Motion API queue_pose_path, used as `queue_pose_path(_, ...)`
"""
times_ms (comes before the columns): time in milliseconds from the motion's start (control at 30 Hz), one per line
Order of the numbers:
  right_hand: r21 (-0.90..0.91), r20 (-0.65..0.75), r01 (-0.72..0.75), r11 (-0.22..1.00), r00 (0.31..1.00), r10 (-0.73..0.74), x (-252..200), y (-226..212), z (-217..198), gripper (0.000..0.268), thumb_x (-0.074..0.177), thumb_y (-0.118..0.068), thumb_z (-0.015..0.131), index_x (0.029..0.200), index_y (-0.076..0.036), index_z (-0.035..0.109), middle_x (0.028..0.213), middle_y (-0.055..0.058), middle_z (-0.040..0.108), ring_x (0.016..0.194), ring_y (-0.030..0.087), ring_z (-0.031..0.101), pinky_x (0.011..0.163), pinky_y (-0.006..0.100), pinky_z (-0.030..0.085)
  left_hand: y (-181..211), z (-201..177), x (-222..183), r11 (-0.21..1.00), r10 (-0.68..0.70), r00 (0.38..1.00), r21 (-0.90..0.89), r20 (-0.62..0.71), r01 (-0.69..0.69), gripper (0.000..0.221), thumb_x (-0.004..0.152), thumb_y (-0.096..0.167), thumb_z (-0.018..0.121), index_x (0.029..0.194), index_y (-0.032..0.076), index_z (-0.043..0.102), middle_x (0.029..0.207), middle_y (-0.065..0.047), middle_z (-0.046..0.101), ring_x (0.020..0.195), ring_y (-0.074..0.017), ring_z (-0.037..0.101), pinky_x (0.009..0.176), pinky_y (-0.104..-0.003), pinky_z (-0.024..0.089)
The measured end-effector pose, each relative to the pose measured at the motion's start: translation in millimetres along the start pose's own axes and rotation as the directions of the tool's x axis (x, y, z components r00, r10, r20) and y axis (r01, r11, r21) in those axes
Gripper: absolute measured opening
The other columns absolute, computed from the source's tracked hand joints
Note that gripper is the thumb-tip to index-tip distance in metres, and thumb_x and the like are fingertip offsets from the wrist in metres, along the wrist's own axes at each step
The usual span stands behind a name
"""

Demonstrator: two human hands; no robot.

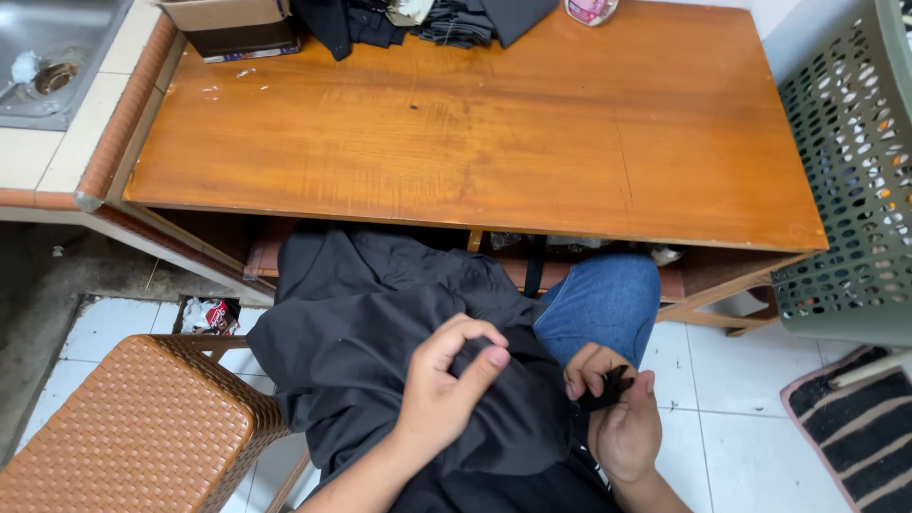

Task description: Trimming loose threads from a black garment using a manual thread cutter

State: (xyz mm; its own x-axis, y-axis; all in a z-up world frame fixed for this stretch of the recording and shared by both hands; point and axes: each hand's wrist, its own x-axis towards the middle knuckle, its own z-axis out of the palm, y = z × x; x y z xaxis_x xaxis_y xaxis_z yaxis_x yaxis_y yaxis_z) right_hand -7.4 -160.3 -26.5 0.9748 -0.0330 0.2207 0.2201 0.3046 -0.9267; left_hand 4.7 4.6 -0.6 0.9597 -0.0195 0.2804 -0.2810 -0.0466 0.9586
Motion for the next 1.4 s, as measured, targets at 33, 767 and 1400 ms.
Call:
queue_pose_path(33, -0.001, 0.010, 0.000, 1.000, 1.000, 0.000, -1.6, 0.0, 1.1, 0.053, 0.089, -0.051, 0.023, 0.058, -0.010, 0.034, 0.055, 0.008, 0.038, 0.053, 0.018, 0.036, 0.054, 0.027, 0.029, -3.1, -2.9, 0.3, 1.000, 0.003, 1.000, -0.001, -0.009, -0.003, 0.010, 0.080, 0.020, 0.057, 0.081, 0.010, 0.059, 0.075, 0.000, 0.056, 0.072, -0.0116, 0.053, 0.071, -0.023, 0.039)
queue_pose_path(767, -0.324, 0.069, 0.251, 0.912, 0.968, -0.242, -6.2, 11.3, 34.2, 0.036, 0.072, 0.001, 0.058, 0.063, -0.014, 0.026, 0.076, 0.008, 0.050, 0.064, 0.015, 0.052, 0.065, 0.025, 0.043, -25.0, -46.9, -8.4, 0.846, -0.376, 0.810, -0.523, -0.450, 0.102, 0.009, 0.081, 0.008, 0.053, 0.084, 0.003, 0.061, 0.071, -0.006, 0.057, 0.065, -0.0110, 0.051, 0.060, -0.021, 0.040)
queue_pose_path(1400, -0.039, -0.376, -0.033, 0.999, 0.926, 0.016, 23.2, 20.0, 12.5, 0.034, 0.078, 0.002, 0.046, 0.058, -0.014, 0.023, 0.126, 0.023, 0.044, 0.111, 0.031, 0.050, 0.085, 0.030, 0.046, -23.2, -50.4, -19.2, 0.874, -0.345, 0.904, -0.438, -0.254, 0.210, 0.018, 0.084, 0.013, 0.050, 0.091, 0.003, 0.063, 0.083, -0.002, 0.061, 0.075, -0.0084, 0.052, 0.067, -0.019, 0.038)
